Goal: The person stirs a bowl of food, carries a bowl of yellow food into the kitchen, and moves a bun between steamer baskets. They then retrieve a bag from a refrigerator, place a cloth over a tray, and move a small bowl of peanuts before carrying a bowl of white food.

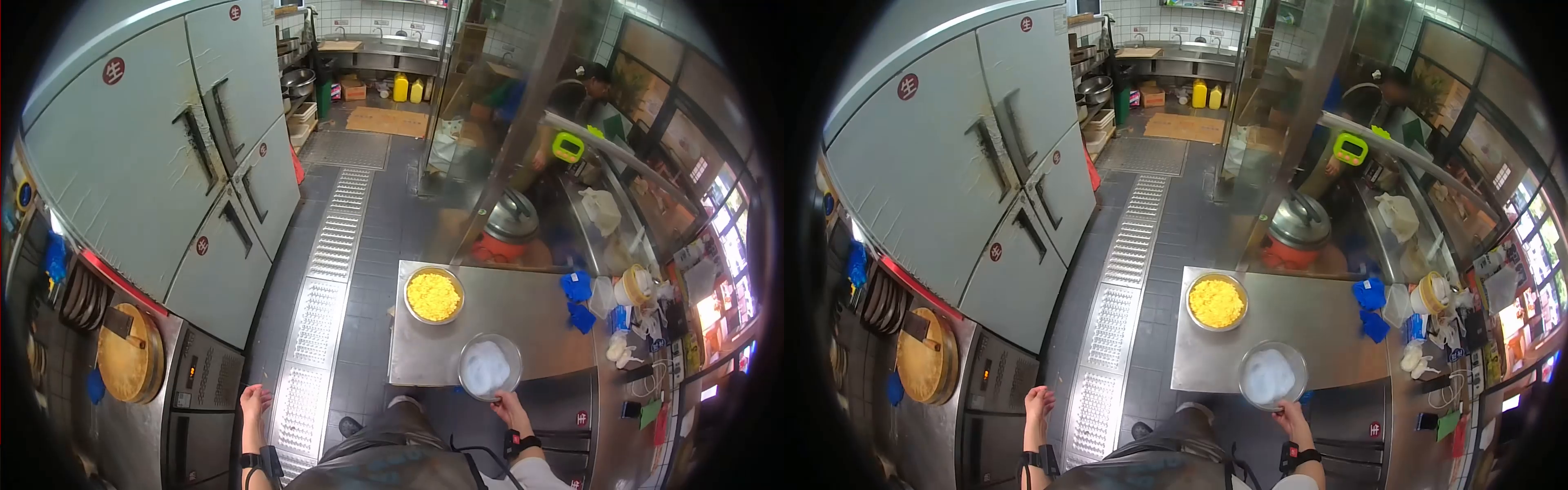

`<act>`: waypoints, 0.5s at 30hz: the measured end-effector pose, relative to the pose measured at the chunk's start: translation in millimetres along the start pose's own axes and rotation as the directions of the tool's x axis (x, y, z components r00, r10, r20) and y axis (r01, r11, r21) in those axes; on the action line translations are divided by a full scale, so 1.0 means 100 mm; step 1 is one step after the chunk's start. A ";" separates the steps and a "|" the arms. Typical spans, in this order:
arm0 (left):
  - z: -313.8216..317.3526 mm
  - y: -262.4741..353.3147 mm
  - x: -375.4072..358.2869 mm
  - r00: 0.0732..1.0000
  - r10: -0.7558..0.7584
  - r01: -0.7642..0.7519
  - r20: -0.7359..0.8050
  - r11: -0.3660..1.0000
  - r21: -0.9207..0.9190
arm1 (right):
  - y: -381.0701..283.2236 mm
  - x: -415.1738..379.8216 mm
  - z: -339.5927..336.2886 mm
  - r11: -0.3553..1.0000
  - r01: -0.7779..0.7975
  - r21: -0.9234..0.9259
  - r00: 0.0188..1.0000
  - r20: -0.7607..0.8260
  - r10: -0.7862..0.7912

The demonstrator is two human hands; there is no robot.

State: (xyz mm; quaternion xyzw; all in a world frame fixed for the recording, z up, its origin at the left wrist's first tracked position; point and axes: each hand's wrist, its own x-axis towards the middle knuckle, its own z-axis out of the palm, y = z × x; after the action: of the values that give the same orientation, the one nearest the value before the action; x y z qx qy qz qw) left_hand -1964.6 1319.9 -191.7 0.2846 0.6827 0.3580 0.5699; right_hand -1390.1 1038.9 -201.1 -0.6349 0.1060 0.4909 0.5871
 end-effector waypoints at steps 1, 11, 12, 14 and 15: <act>-0.04 0.00 0.09 1.000 0.007 -0.007 0.001 1.000 -0.016 | 0.08 -0.02 0.04 0.999 -0.008 -0.031 1.000 -0.005 0.007; 0.42 0.87 1.07 0.968 -0.085 0.075 0.238 0.996 0.049 | 0.44 -0.36 0.89 0.986 -0.053 -0.160 0.991 -0.130 0.032; 0.47 1.03 1.22 0.965 -0.070 0.055 0.253 0.996 0.064 | 0.45 -0.37 0.92 0.984 -0.063 -0.164 0.994 -0.102 0.047; 0.57 1.37 1.45 0.962 -0.077 0.059 0.262 0.995 0.076 | 0.54 -0.37 1.05 0.992 -0.060 -0.113 0.991 -0.125 0.046; 0.62 1.51 1.64 0.964 -0.105 0.084 0.246 0.992 0.091 | 0.52 -0.50 1.21 0.999 -0.031 -0.031 0.977 -0.211 0.024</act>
State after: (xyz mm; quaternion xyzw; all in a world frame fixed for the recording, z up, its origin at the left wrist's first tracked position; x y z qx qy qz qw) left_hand -1937.2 1548.4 -169.0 0.3170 0.6320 0.2642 0.6560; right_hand -1512.0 1105.2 -176.1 -0.6916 0.1678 0.4307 0.5550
